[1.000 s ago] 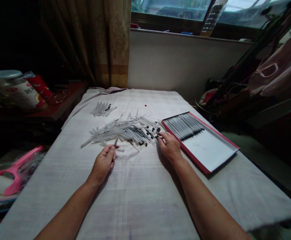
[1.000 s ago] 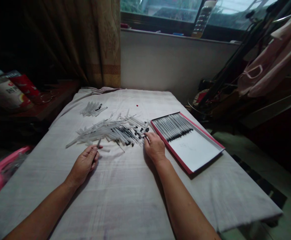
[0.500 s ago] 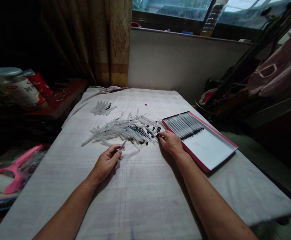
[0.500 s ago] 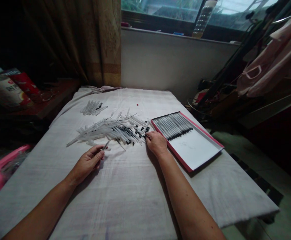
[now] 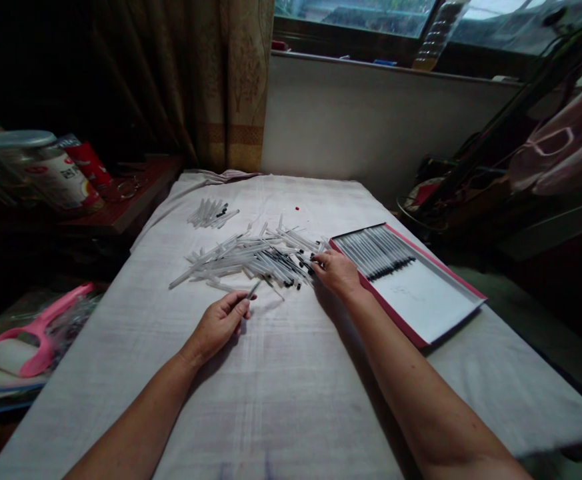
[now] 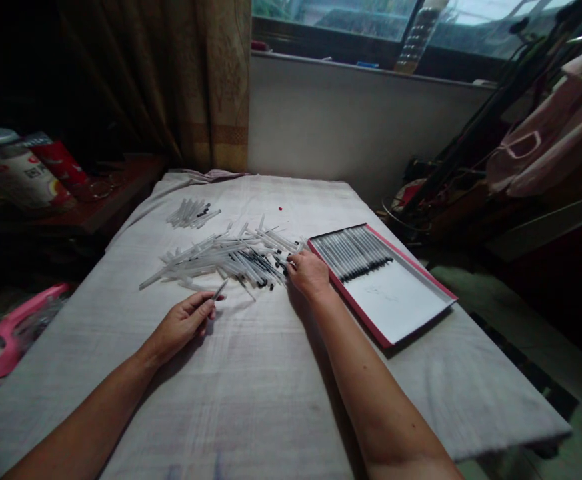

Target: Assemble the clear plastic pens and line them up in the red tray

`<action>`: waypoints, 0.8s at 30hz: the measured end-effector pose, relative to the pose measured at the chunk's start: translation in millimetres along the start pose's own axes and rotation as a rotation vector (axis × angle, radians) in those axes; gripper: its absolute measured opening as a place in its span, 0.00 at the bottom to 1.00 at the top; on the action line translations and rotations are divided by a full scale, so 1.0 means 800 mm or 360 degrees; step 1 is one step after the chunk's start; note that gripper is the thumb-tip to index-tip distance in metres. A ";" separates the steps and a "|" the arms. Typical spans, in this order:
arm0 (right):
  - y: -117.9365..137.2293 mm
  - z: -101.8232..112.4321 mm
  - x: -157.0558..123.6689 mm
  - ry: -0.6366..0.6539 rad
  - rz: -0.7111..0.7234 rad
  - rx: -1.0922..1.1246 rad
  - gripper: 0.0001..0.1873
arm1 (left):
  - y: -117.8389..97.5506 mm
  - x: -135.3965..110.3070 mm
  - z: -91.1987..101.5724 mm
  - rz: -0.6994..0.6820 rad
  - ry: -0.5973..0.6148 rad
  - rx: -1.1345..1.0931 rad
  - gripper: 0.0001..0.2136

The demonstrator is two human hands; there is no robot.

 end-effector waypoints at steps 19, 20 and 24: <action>0.017 0.022 -0.046 -0.0075 0.0082 0.0655 0.11 | -0.014 -0.007 0.006 -0.0254 -0.0166 0.0262 0.24; 0.020 0.019 -0.058 -0.0060 0.0104 0.0902 0.11 | -0.021 -0.009 0.005 -0.0343 -0.0186 0.0363 0.21; 0.035 -0.015 -0.093 0.0180 0.0036 0.1892 0.13 | -0.044 -0.020 -0.013 -0.0670 -0.0095 0.0734 0.14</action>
Point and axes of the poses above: each hand's wrist, its own x-axis towards the middle knuckle, its own z-axis out of the back of the hand, y = z × x, the point moved 9 cm from there along x, towards the middle knuckle, and after that the axes turned 4 degrees about x, right-handed, at the moved point
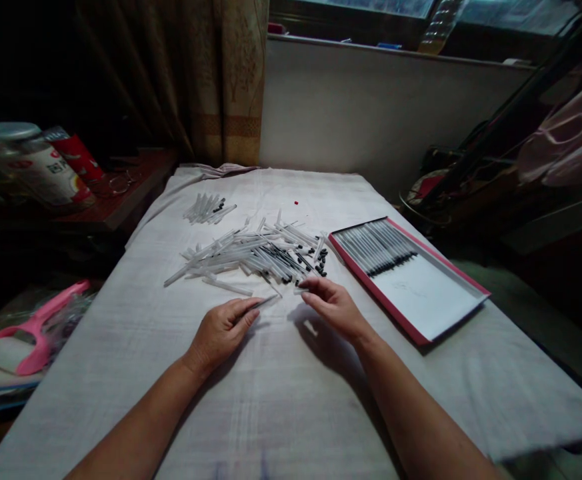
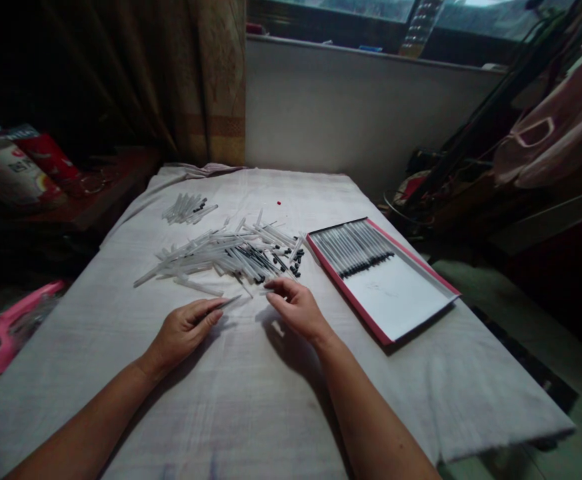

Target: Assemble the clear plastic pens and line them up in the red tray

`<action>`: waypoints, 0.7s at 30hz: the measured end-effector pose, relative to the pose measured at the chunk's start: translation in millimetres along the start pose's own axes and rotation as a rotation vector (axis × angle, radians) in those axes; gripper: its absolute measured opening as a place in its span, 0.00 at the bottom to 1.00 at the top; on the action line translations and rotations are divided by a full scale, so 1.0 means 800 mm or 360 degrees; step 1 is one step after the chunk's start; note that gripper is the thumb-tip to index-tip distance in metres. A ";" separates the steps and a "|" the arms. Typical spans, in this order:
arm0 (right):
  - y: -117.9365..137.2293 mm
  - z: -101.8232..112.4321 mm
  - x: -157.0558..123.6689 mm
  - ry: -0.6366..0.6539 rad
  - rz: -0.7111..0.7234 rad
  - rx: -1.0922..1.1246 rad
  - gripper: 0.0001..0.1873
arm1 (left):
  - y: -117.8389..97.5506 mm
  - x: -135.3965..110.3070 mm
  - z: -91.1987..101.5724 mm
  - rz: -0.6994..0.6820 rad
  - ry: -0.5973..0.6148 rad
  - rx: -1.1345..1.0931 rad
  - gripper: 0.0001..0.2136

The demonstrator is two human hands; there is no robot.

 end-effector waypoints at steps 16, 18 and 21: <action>-0.014 -0.032 -0.014 0.0173 -0.0386 0.0657 0.12 | -0.015 -0.004 -0.008 -0.0173 0.0114 0.0290 0.14; -0.017 -0.033 -0.014 0.0182 -0.0400 0.0646 0.12 | -0.012 -0.004 -0.009 -0.0164 0.0120 0.0304 0.14; -0.016 -0.035 -0.015 0.0242 -0.0378 0.0601 0.11 | -0.011 -0.005 -0.009 -0.0168 0.0122 0.0337 0.15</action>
Point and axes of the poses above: each hand's wrist, its own x-axis towards the middle knuckle, its own z-axis out of the back of the hand, y = z × x, the point moved 9 cm from there along x, towards the middle knuckle, and after that the axes turned 4 degrees about x, right-handed, at the moved point
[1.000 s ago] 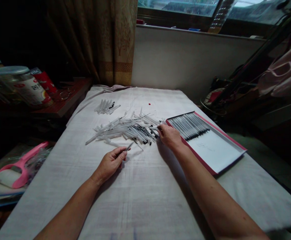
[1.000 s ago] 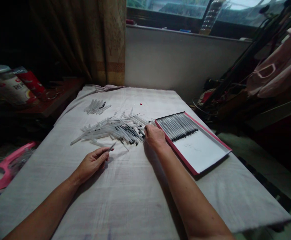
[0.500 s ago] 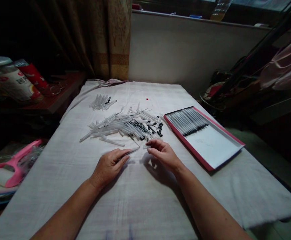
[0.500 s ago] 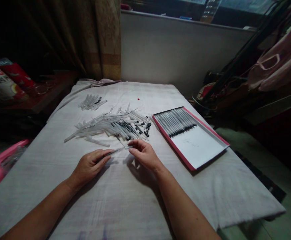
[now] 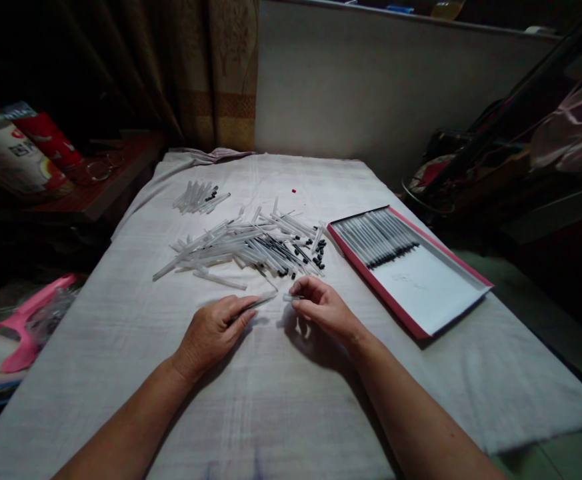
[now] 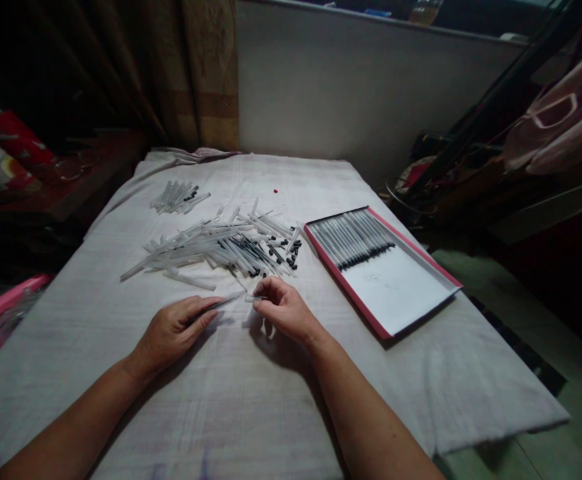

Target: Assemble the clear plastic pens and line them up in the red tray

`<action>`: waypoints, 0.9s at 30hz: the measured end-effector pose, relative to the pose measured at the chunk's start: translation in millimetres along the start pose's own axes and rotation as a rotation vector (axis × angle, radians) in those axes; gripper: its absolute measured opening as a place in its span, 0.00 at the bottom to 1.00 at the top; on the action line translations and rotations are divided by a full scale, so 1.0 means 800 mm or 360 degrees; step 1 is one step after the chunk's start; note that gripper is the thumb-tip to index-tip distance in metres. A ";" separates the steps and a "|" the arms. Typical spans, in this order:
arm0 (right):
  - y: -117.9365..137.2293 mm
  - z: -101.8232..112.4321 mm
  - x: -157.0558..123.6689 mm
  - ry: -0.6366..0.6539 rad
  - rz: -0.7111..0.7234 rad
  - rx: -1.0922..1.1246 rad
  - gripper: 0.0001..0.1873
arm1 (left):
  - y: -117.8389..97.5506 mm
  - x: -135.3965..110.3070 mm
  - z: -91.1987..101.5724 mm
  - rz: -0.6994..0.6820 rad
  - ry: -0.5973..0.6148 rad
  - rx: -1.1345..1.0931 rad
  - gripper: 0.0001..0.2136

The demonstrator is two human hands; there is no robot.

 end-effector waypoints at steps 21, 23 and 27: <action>-0.018 0.009 0.007 -0.0178 -0.0080 0.0354 0.19 | -0.004 -0.002 -0.004 -0.0026 0.0005 -0.0018 0.14; -0.018 0.006 0.006 -0.0170 -0.0073 0.0333 0.19 | -0.006 -0.002 -0.003 -0.0033 -0.0006 -0.0011 0.14; -0.017 0.000 0.005 -0.0149 -0.0048 0.0241 0.18 | -0.009 -0.002 -0.003 -0.0052 -0.0015 -0.0020 0.13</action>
Point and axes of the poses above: each hand's wrist, its own x-axis towards the middle knuckle, its own z-axis out of the back of the hand, y = z × x, the point moved 9 cm from there along x, towards the middle knuckle, and after that the axes turned 4 degrees about x, right-handed, at the moved point
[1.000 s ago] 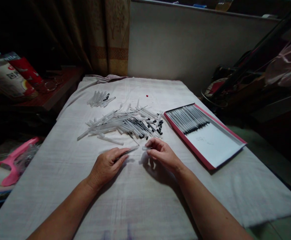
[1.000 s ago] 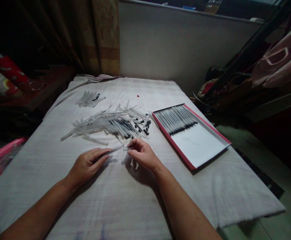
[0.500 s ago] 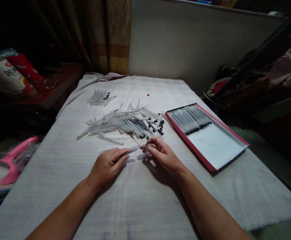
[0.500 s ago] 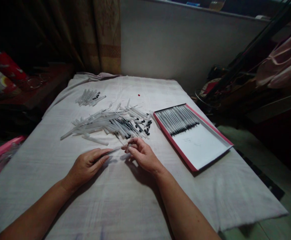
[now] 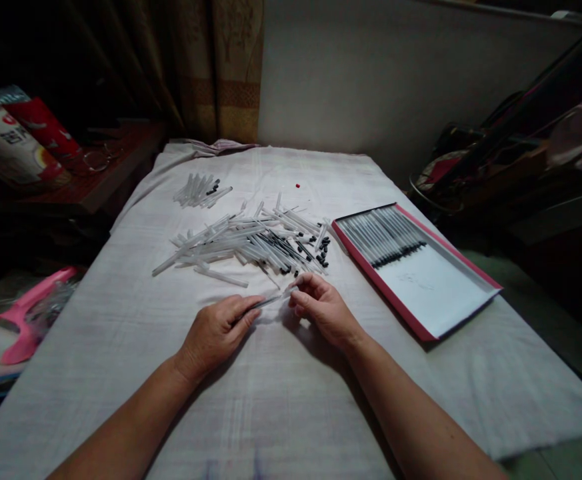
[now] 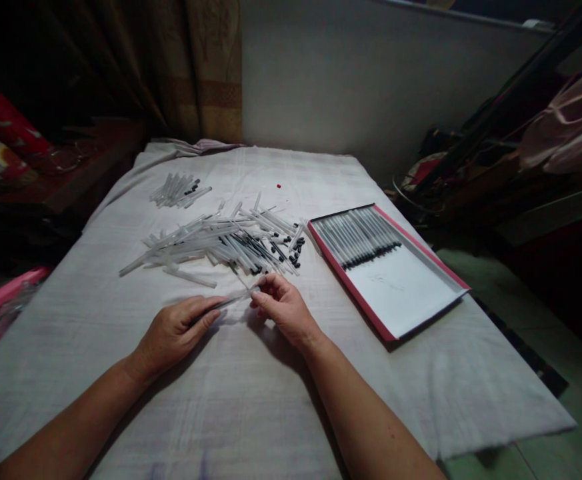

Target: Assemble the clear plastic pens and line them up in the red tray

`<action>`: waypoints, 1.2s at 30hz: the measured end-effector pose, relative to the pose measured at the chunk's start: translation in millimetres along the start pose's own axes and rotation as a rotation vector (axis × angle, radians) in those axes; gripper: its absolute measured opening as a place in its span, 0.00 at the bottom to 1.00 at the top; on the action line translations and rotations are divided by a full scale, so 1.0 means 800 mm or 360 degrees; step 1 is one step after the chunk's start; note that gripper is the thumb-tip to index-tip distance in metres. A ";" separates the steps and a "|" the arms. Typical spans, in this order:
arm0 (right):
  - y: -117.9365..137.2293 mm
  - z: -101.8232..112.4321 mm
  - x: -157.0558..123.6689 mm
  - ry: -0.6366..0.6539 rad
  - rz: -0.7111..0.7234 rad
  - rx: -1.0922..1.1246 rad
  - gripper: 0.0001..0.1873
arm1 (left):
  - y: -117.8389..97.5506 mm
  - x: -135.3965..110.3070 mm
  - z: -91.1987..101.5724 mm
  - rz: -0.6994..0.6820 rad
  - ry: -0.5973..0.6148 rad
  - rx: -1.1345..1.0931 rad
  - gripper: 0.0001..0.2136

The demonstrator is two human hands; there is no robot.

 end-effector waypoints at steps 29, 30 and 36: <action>0.017 -0.026 -0.009 0.0447 0.0623 -0.1099 0.11 | -0.016 -0.004 -0.013 -0.0299 0.0099 0.0353 0.12; 0.017 -0.026 -0.010 0.0451 0.0616 -0.1092 0.11 | -0.016 -0.003 -0.012 -0.0301 0.0105 0.0331 0.12; 0.011 -0.029 -0.006 0.0456 0.0569 -0.1061 0.11 | -0.013 0.000 -0.013 -0.0252 0.0117 0.0294 0.12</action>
Point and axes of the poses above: each hand's wrist, its own x-axis towards the middle knuckle, its own z-axis out of the back of the hand, y = z × x, the point moved 9 cm from there along x, towards the middle knuckle, and after that the axes turned 4 degrees about x, right-handed, at the moved point
